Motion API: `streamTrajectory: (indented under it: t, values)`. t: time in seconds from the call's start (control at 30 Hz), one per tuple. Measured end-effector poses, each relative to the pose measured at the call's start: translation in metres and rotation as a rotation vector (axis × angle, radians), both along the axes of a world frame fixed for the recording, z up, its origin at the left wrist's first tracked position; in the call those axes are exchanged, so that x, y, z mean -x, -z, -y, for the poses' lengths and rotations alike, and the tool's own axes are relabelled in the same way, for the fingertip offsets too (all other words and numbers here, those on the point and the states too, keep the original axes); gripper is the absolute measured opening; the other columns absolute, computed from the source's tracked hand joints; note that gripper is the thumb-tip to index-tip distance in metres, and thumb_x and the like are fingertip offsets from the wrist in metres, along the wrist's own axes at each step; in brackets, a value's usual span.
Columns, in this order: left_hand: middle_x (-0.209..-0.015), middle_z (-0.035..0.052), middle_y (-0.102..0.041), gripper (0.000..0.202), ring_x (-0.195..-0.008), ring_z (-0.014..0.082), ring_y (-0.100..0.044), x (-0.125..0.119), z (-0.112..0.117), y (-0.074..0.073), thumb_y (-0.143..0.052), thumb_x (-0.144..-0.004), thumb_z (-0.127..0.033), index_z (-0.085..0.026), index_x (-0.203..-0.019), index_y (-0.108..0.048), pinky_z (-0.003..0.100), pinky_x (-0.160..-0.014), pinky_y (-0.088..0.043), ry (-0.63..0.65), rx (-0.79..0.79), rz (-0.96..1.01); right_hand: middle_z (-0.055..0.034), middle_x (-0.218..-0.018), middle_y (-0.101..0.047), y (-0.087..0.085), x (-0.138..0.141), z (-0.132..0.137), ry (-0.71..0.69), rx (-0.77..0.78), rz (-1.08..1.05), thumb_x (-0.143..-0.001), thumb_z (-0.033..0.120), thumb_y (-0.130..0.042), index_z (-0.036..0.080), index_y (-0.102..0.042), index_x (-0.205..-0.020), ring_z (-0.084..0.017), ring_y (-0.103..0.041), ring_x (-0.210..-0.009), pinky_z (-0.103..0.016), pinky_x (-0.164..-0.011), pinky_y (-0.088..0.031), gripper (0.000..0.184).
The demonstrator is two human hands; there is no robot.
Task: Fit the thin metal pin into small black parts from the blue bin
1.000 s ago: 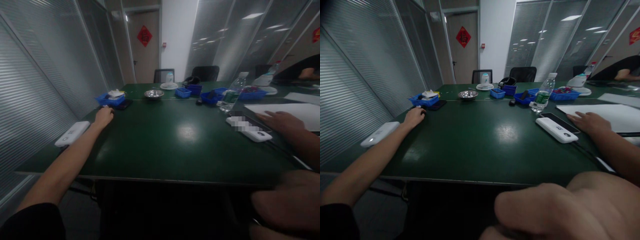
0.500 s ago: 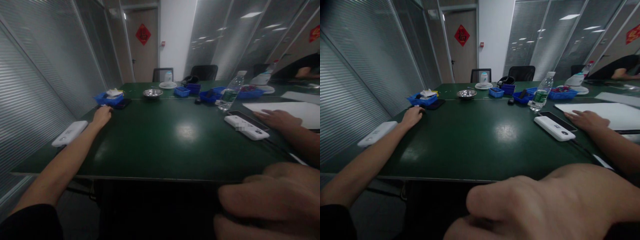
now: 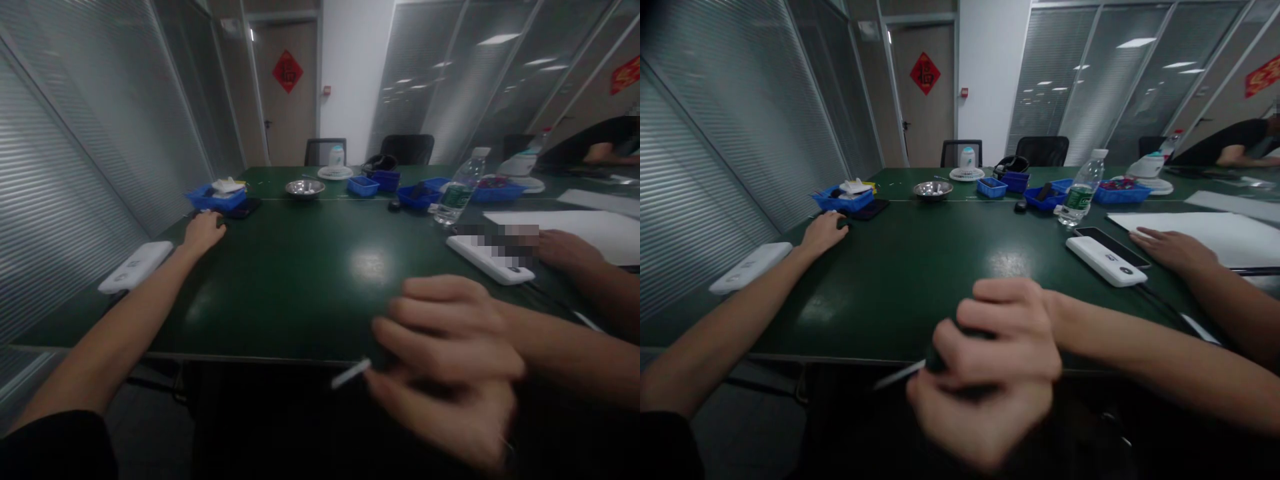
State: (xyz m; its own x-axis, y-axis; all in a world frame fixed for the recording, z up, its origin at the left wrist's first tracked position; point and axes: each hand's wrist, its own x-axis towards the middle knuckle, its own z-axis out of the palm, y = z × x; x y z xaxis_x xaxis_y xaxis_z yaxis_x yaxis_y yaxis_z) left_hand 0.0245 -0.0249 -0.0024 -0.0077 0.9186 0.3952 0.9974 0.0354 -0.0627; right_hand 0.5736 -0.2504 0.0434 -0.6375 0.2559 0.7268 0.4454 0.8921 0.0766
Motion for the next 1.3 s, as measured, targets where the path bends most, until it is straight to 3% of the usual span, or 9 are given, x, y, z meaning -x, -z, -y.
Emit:
streamTrajectory:
  t: [0.1, 0.17, 0.27, 0.33, 0.43, 0.8, 1.03, 1.17, 1.3]
  values:
    - [-0.124, 0.0184, -0.071, 0.046, -0.113, 0.0360, -0.067, 0.001, -0.001, 0.000, -0.052, -0.094, -0.042, -0.016, -0.127, -0.071, 0.044, -0.094, -0.054, -0.042, 0.067, 0.033, 0.0027, -0.094, -0.071, 0.006, 0.026, -0.044, -0.097, -0.083, 0.244, -0.098, 0.038, -0.064, 0.048, -0.065, -0.130, -0.014, -0.063, -0.070, -0.031, -0.058, -0.046, 0.034]
    - [-0.121, 0.0175, -0.073, 0.045, -0.110, 0.0357, -0.068, 0.000, -0.001, 0.000, -0.051, -0.094, -0.041, -0.017, -0.126, -0.072, 0.043, -0.091, -0.055, -0.035, 0.071, 0.030, -0.0026, -0.101, -0.072, 0.012, 0.025, -0.086, 0.087, 0.006, 0.262, -0.103, 0.037, -0.056, 0.036, -0.067, -0.131, -0.016, -0.064, -0.077, -0.030, -0.059, -0.044, 0.030]
    - [-0.121, 0.0167, -0.073, 0.044, -0.110, 0.0349, -0.068, -0.004, 0.000, 0.000, -0.051, -0.094, -0.040, -0.018, -0.125, -0.073, 0.042, -0.090, -0.055, -0.013, 0.056, 0.009, -0.0085, -0.115, -0.071, 0.028, 0.015, -0.143, 0.317, 0.263, 0.179, -0.105, 0.043, -0.050, 0.026, -0.066, -0.130, -0.020, -0.066, -0.083, -0.032, -0.067, -0.048, 0.034]
    - [-0.121, 0.0160, -0.073, 0.043, -0.112, 0.0343, -0.068, -0.009, 0.001, 0.000, -0.051, -0.094, -0.040, -0.018, -0.124, -0.073, 0.041, -0.091, -0.054, 0.000, 0.047, -0.002, -0.0099, -0.114, -0.072, 0.037, 0.011, -0.168, 0.454, 0.343, 0.039, -0.105, 0.045, -0.048, 0.024, -0.068, -0.121, -0.024, -0.067, -0.093, -0.035, -0.075, -0.049, 0.033]
    - [-0.123, 0.0148, -0.072, 0.042, -0.114, 0.0330, -0.067, -0.021, 0.002, -0.001, -0.051, -0.094, -0.039, -0.019, -0.124, -0.073, 0.040, -0.095, -0.053, 0.067, 0.022, 0.014, -0.0112, -0.114, -0.072, 0.041, 0.014, -0.188, 0.508, 0.376, 0.054, -0.106, 0.048, -0.046, 0.022, -0.069, -0.118, -0.027, -0.067, -0.095, -0.037, -0.078, -0.049, 0.036]
    - [-0.126, 0.0116, -0.070, 0.037, -0.118, 0.0286, -0.064, -0.115, 0.025, -0.011, -0.052, -0.100, -0.037, -0.020, -0.128, -0.070, 0.045, -0.105, -0.049, 0.617, 0.060, 0.187, -0.0102, -0.107, -0.072, 0.029, 0.039, -0.191, 0.334, 0.399, 0.213, -0.105, 0.040, -0.044, 0.021, -0.065, -0.114, -0.023, -0.064, -0.082, -0.033, -0.072, -0.044, 0.031]
    - [-0.121, 0.0088, -0.071, 0.032, -0.108, 0.0252, -0.067, -0.180, 0.055, -0.012, -0.057, -0.101, -0.038, -0.026, -0.127, -0.071, 0.043, -0.094, -0.055, 0.906, 0.175, 0.434, -0.0062, -0.109, -0.075, 0.034, 0.052, -0.174, 0.225, 0.486, 0.209, -0.103, 0.044, -0.053, 0.024, -0.069, -0.114, -0.023, -0.069, -0.093, -0.034, -0.080, -0.049, 0.028]
    - [-0.118, 0.0098, -0.070, 0.030, -0.106, 0.0249, -0.066, -0.200, 0.062, -0.007, -0.061, -0.099, -0.037, -0.026, -0.124, -0.073, 0.041, -0.092, -0.055, 0.999, 0.219, 0.468, -0.0049, -0.112, -0.075, 0.038, 0.053, -0.164, 0.178, 0.522, 0.170, -0.102, 0.046, -0.056, 0.026, -0.069, -0.119, -0.022, -0.069, -0.098, -0.033, -0.083, -0.050, 0.029]
    - [-0.117, 0.0091, -0.070, 0.033, -0.104, 0.0243, -0.065, -0.199, 0.065, -0.006, -0.064, -0.097, -0.037, -0.023, -0.126, -0.071, 0.040, -0.091, -0.054, 0.977, 0.234, 0.498, -0.0064, -0.114, -0.073, 0.038, 0.055, -0.159, 0.212, 0.516, 0.154, -0.100, 0.043, -0.061, 0.024, -0.069, -0.121, -0.023, -0.068, -0.099, -0.033, -0.085, -0.050, 0.029]
